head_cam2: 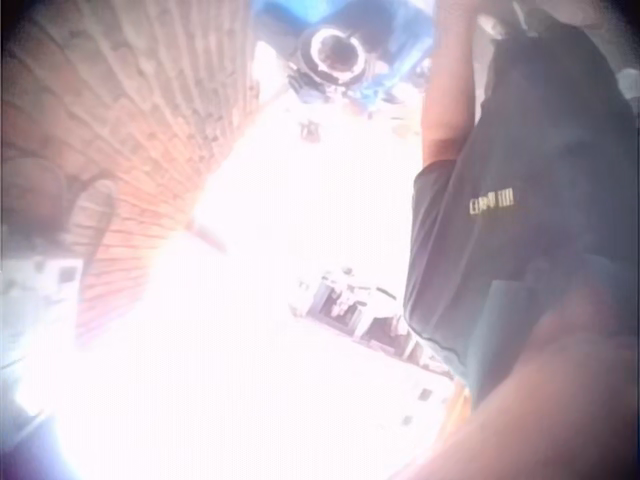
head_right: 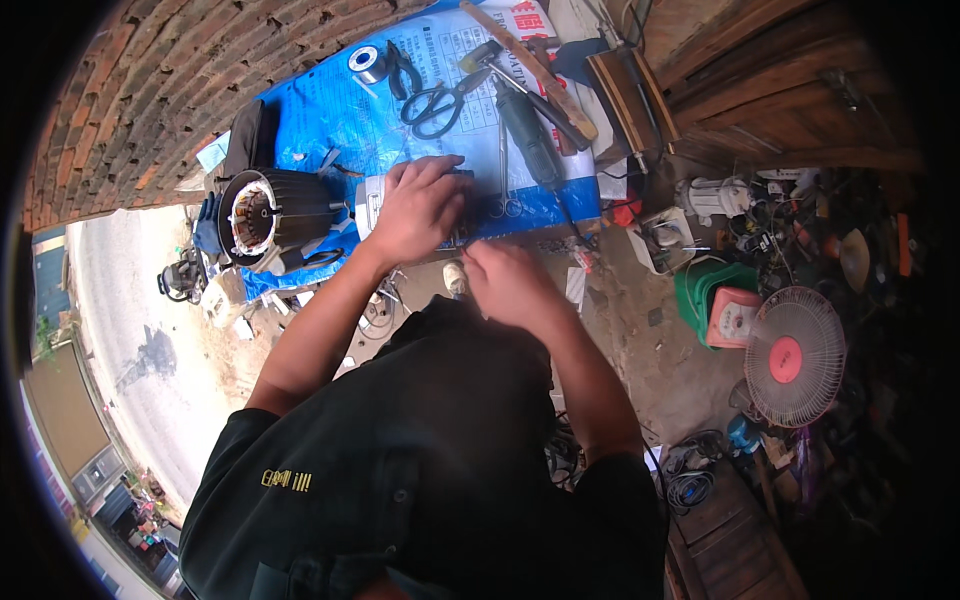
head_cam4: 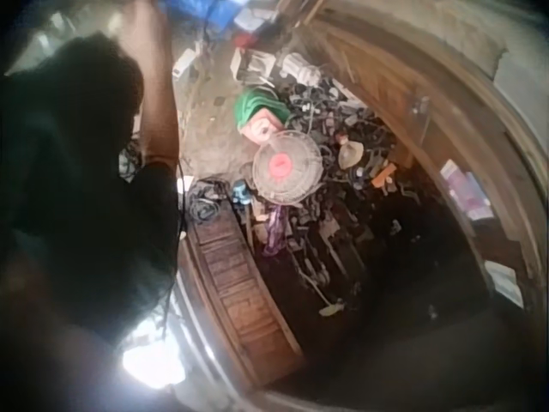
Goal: The person retrieves a multimeter and tests a motor stator by connecting probes to its windings. They then retrieve a capacitor and connect it to the stator, adjusting the multimeter settings to continue testing the electrical components.
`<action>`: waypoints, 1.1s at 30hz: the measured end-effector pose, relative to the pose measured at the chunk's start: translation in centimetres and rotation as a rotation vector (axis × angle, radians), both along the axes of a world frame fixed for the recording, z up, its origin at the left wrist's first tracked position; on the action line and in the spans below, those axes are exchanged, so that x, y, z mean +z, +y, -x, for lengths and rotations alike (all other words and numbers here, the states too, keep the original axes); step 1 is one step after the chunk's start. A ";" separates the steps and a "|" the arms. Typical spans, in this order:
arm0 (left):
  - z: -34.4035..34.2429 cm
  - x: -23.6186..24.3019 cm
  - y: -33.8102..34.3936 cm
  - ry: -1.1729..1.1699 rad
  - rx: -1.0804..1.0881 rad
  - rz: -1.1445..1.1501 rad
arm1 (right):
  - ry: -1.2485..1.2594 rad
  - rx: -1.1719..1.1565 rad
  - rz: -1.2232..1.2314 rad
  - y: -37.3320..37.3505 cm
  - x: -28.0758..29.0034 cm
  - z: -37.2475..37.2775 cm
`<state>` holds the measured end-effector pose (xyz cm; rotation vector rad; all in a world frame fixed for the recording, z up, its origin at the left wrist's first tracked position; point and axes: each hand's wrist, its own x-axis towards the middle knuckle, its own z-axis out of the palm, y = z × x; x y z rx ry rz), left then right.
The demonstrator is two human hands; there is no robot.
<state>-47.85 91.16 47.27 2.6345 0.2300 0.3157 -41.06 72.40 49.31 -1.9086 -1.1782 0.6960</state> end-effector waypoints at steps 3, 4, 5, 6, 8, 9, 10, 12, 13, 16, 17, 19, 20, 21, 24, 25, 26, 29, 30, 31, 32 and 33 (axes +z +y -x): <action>0.1 0.5 1.3 0.092 -0.121 0.072 | -0.012 0.052 0.063 1.8 1.0 -4.4; 0.1 0.8 1.3 0.121 -0.134 0.089 | 0.048 0.043 0.040 2.7 0.9 -5.8; 0.0 1.3 1.4 0.149 -0.147 0.107 | 0.079 0.055 -0.011 3.4 0.6 -6.8; 0.0 1.6 1.5 0.177 -0.154 0.122 | 0.149 0.082 0.006 4.3 0.3 -7.8; -0.2 2.1 0.3 0.173 -0.053 0.099 | 0.255 0.109 0.055 5.4 -0.4 -9.1; -0.3 2.2 -0.5 0.175 0.001 0.085 | 0.294 0.117 0.084 5.8 -0.8 -9.6; -0.4 2.0 -1.0 0.162 0.054 0.045 | 0.332 0.125 0.114 6.2 -1.2 -10.0; -0.5 1.7 -1.2 0.175 0.066 0.012 | 0.406 0.148 0.085 6.6 -1.7 -10.5; -0.5 1.6 -1.2 0.182 0.070 -0.003 | 0.445 0.158 0.073 6.6 -2.0 -10.8; -0.5 1.6 -0.9 0.134 0.037 0.020 | 0.578 0.113 0.040 7.0 -3.8 -12.3; -0.5 1.6 -0.9 0.135 0.058 0.035 | 0.572 0.099 0.011 7.2 -4.6 -12.4; -0.7 1.7 -1.2 0.135 0.098 0.066 | 0.560 0.070 -0.044 7.9 -6.0 -12.3; -0.8 1.7 -1.2 0.130 0.115 0.072 | 0.636 0.047 -0.096 8.0 -6.6 -12.2; -0.7 1.6 -1.2 0.127 0.136 0.079 | 0.651 0.031 -0.110 8.3 -7.6 -12.0; -0.8 1.7 -1.3 0.127 0.144 0.098 | 0.718 -0.044 -0.058 8.9 -9.4 -11.6; -0.9 1.8 -1.3 0.129 0.138 0.103 | 0.799 -0.089 -0.083 8.9 -9.6 -11.1; -0.9 1.7 -1.3 0.107 0.137 0.058 | 0.881 -0.134 -0.109 8.9 -9.8 -10.3; -1.0 1.7 -1.6 0.067 0.113 -0.059 | 1.144 -0.279 -0.175 8.8 -12.1 -9.0; -0.8 1.5 -1.4 0.080 0.096 -0.092 | 1.235 -0.340 -0.225 8.7 -12.0 -7.7; -0.8 1.5 -1.3 0.092 0.073 -0.126 | 1.326 -0.407 -0.280 8.5 -11.7 -6.7; -0.9 1.4 -1.3 0.087 0.073 -0.127 | 1.311 -0.468 -0.323 8.3 -12.4 -6.0; -0.9 1.2 -1.3 0.084 0.076 -0.127 | 1.259 -0.522 -0.324 8.0 -13.1 -5.1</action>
